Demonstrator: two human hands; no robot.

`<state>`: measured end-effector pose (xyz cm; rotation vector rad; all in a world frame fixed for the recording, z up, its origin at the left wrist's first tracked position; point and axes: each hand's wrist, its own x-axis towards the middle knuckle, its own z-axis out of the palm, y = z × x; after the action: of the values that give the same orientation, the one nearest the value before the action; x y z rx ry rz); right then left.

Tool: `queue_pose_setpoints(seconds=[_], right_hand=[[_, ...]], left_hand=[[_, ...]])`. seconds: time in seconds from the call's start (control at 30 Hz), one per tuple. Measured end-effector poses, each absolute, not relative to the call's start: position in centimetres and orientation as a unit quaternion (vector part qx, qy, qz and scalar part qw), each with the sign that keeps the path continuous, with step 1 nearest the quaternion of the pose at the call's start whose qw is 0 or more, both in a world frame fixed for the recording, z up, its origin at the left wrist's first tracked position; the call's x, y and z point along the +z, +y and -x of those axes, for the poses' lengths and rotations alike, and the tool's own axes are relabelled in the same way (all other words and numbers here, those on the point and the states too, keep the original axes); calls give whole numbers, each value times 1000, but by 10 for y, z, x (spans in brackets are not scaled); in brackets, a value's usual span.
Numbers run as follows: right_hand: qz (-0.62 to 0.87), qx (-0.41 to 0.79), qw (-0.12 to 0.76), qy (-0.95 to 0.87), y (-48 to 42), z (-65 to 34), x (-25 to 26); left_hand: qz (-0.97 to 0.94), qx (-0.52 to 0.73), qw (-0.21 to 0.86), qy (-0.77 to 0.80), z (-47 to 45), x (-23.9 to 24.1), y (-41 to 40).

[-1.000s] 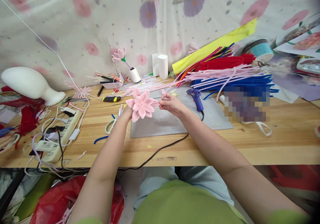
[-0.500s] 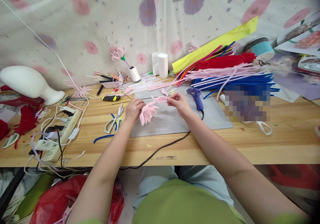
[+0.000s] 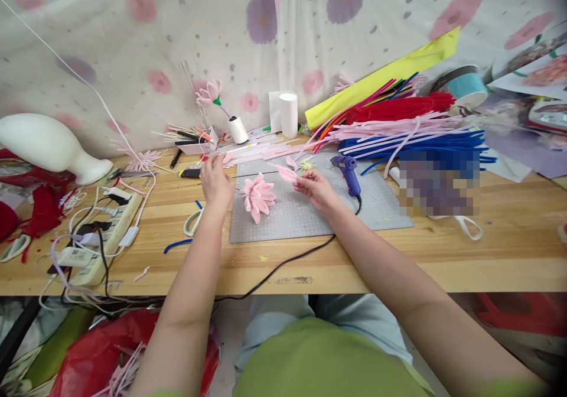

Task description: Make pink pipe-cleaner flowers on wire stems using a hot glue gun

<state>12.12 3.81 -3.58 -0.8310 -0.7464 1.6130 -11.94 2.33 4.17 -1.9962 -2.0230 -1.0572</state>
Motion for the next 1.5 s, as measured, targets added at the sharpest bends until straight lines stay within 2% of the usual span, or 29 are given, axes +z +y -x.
queue_pose_setpoints(seconds=[0.07, 0.17, 0.3, 0.4, 0.47, 0.6, 0.67, 0.7, 0.77, 0.83, 0.87, 0.9, 1.07, 1.13, 1.2, 1.27, 1.37, 1.5], right_hand=[[341, 696, 556, -300, 38, -121, -35], [332, 701, 566, -280, 37, -124, -33], [354, 685, 572, -279, 31, -130, -36], [383, 686, 523, -331, 22, -135, -35], [393, 696, 452, -396, 16, -145, -28], [419, 657, 281, -561, 15, -195, 0], [483, 594, 194, -614, 18, -229, 10], [533, 542, 177, -625, 20, -243, 11], [647, 401, 172, -626, 25, -260, 6], [714, 264, 260, -594, 31, -259, -8], [712, 240, 319, -577, 35, -253, -16], [696, 239, 349, -580, 38, -245, -24], [728, 239, 359, -532, 55, -214, -47], [721, 257, 403, -501, 55, -214, -46], [659, 320, 467, -496, 49, -217, -42], [564, 412, 494, -519, 39, -220, -36], [497, 500, 428, -565, 24, -220, -29], [505, 493, 382, -597, 16, -215, -24]], left_hand=[[644, -456, -3, -614, 84, 45, 11], [616, -539, -182, -545, 20, 28, -3], [407, -604, -373, -575, -34, -14, 2], [305, -594, -514, -538, -43, -39, 13], [291, -596, -555, -503, -40, -46, 17], [364, -593, -525, -490, -26, -48, 17], [427, -558, -503, -503, -17, -48, 16], [452, -538, -496, -510, -14, -48, 17], [477, -508, -494, -520, -7, -49, 19], [481, -491, -498, -529, -3, -51, 21], [479, -486, -501, -533, -2, -53, 23], [478, -482, -503, -536, -1, -54, 23], [503, -485, -491, -520, 1, -60, 23], [510, -483, -483, -523, 1, -60, 22], [518, -475, -470, -533, 2, -58, 21], [530, -466, -453, -544, 2, -56, 20], [544, -450, -440, -556, 1, -53, 19], [535, -441, -456, -558, 0, -51, 18]])
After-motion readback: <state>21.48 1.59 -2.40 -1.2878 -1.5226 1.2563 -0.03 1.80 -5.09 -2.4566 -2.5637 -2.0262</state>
